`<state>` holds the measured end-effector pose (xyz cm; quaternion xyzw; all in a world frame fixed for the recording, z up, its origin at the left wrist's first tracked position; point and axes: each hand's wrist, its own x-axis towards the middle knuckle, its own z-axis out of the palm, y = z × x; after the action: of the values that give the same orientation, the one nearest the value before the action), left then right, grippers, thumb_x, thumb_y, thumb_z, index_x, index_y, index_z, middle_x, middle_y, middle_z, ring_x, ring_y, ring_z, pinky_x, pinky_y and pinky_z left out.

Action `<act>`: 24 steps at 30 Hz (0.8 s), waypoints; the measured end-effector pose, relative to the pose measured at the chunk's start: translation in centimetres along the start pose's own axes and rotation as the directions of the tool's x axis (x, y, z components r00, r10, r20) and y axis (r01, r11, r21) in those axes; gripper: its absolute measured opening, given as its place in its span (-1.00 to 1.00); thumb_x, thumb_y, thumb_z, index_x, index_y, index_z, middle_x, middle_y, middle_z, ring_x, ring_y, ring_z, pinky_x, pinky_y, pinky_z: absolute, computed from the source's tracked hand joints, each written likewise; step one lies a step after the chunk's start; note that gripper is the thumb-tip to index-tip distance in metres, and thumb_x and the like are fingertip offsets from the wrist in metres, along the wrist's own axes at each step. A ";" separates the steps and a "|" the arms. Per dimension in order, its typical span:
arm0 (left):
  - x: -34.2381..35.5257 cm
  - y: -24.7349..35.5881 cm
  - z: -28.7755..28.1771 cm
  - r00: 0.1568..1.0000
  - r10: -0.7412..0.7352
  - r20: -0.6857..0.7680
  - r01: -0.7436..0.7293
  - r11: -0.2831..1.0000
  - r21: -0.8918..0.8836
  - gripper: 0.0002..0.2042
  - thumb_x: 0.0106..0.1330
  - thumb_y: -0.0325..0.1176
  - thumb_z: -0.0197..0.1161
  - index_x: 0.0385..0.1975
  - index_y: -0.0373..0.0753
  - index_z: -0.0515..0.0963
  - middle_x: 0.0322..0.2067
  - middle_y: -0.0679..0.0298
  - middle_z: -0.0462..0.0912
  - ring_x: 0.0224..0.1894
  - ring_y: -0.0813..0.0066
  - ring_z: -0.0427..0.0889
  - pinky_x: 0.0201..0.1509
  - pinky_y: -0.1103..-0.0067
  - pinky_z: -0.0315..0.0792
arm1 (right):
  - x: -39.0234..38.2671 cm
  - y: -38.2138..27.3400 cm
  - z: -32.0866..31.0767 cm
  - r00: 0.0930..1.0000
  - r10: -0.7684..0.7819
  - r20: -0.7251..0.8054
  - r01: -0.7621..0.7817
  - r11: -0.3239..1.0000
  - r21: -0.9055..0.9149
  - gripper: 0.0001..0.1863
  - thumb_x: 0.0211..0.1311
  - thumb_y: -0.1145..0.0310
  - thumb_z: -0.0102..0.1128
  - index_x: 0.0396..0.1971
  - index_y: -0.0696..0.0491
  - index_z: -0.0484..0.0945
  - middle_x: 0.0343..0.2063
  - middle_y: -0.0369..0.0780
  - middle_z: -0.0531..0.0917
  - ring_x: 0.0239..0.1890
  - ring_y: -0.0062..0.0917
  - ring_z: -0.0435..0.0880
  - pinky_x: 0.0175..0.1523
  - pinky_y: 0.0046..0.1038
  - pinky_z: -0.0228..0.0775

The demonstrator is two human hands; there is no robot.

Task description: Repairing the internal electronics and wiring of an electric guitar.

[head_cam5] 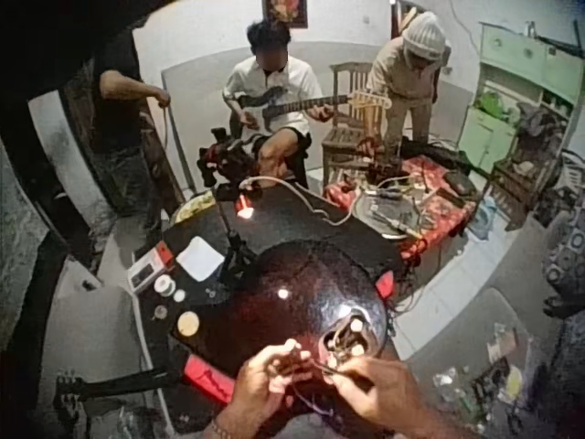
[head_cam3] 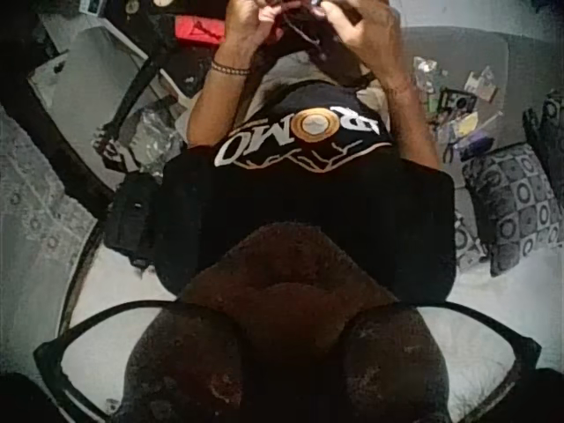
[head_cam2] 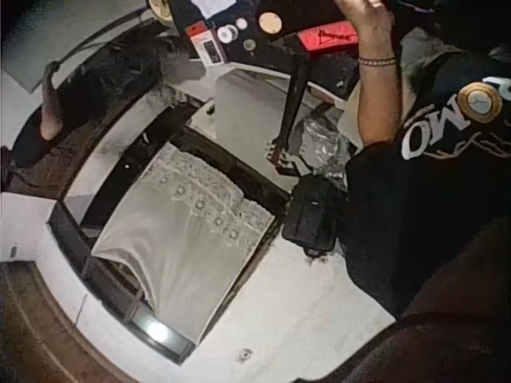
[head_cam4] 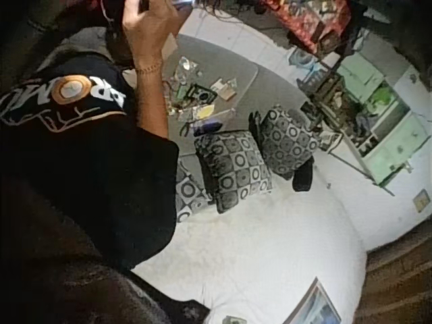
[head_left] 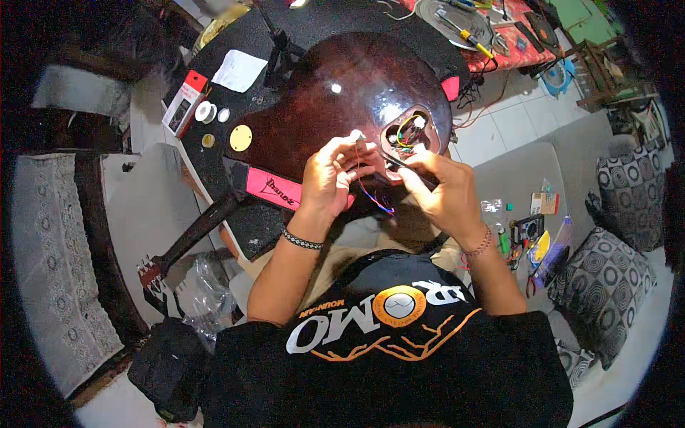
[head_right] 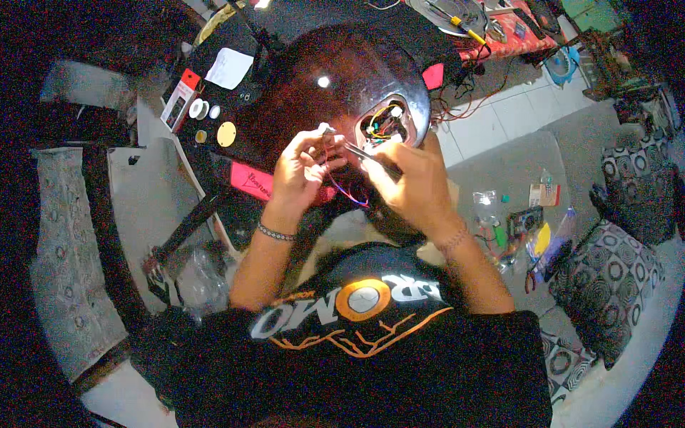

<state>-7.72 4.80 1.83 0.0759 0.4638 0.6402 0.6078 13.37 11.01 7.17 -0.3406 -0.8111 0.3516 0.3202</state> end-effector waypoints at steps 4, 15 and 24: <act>0.4 0.8 -0.1 0.997 -0.069 0.047 0.073 0.993 -0.090 -0.68 0.37 -0.23 0.22 -0.04 -0.34 0.60 -0.05 -0.02 0.74 0.08 0.08 0.70 0.24 0.17 0.57 | 1.4 -1.1 0.5 0.990 0.056 0.130 -0.056 0.998 -0.002 -0.83 0.29 0.38 0.35 -0.24 0.16 0.72 -0.39 -0.01 0.75 -0.32 -0.10 0.76 -0.21 -0.20 0.56; 0.4 0.8 -1.1 0.990 -0.060 0.129 0.057 0.998 0.032 -0.75 0.42 -0.24 0.26 -0.10 -0.30 0.66 -0.18 0.09 0.78 -0.17 0.29 0.77 -0.18 0.39 0.63 | 2.3 0.7 0.4 0.996 0.077 0.041 -0.081 0.990 0.115 -0.83 0.36 0.53 0.25 -0.09 0.16 0.61 -0.44 -0.13 0.71 -0.43 -0.47 0.72 -0.27 -0.41 0.52; -1.4 1.4 2.3 0.991 -0.064 0.117 0.005 0.895 0.446 -0.81 0.44 -0.32 0.34 -0.27 -0.35 0.68 -0.48 0.19 0.73 -0.56 0.50 0.68 -0.51 0.61 0.55 | 3.6 3.5 -1.3 0.988 0.043 0.150 -0.066 0.986 0.156 -0.75 0.20 0.51 0.37 -0.10 0.10 0.73 -0.38 -0.16 0.74 -0.47 -0.54 0.62 -0.33 -0.44 0.44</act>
<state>-6.84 5.02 4.77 0.2454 0.5589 0.5002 0.6141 13.48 16.14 6.16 -0.3091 -0.7919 0.4483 0.2763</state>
